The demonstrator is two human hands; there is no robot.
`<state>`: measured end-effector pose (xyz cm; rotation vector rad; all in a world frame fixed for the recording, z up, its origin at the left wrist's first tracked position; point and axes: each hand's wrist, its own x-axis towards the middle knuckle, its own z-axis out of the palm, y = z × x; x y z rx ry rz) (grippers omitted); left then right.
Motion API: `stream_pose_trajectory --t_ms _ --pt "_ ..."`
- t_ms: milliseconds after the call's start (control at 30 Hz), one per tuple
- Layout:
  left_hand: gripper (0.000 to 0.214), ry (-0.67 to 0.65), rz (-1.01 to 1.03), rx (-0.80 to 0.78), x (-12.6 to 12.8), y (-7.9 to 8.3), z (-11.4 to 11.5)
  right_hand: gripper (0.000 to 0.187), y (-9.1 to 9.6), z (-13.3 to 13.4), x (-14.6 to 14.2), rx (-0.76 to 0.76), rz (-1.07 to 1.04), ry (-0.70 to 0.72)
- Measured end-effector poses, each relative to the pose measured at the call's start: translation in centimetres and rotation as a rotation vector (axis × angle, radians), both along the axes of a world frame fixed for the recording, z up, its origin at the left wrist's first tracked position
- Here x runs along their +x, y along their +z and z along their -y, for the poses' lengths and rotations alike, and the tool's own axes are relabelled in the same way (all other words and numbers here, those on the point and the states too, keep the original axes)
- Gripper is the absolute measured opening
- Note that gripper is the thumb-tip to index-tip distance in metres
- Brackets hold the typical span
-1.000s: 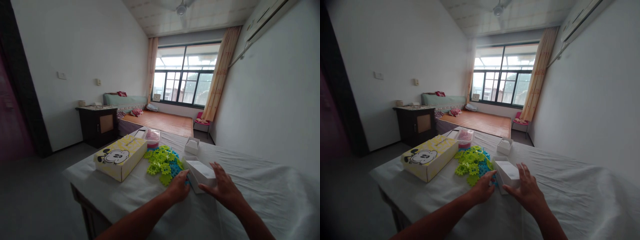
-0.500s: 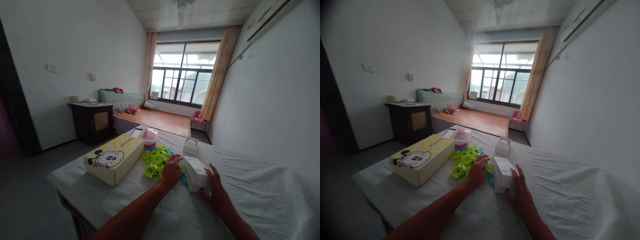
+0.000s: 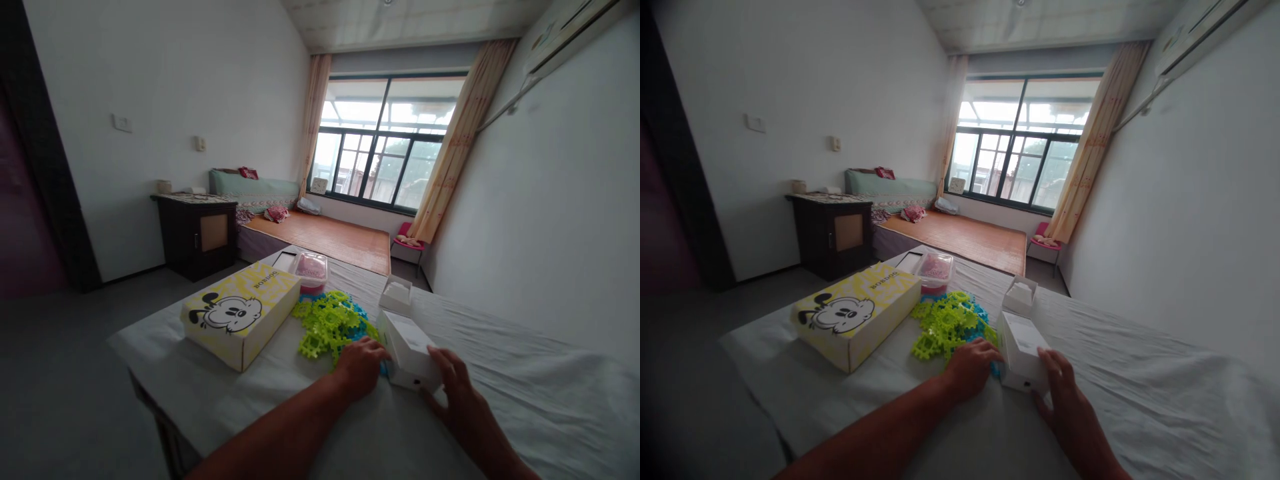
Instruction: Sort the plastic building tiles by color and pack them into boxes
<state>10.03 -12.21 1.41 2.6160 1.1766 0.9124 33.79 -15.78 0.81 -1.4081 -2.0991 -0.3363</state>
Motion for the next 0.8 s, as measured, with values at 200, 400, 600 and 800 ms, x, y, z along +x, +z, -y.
stream_pose_trajectory --t_ms 200,400,600,800 --pt "0.032 -0.026 0.011 -0.015 0.1 -0.1 -0.1 0.038 1.4 0.1 1.5 -0.038 -0.023 -0.091" --pt "0.033 -0.061 0.029 -0.021 0.1 -0.1 -0.2 0.037 1.8 -1.0 4.0 -0.081 -0.060 -0.236" --pt "0.034 -0.062 0.031 -0.044 0.3 -0.4 -0.3 0.035 2.9 -5.0 6.7 -0.098 0.018 -0.394" --pt "0.032 -0.068 0.038 -0.045 0.3 -0.6 -0.3 0.034 2.8 -5.3 6.3 -0.101 0.158 -0.423"
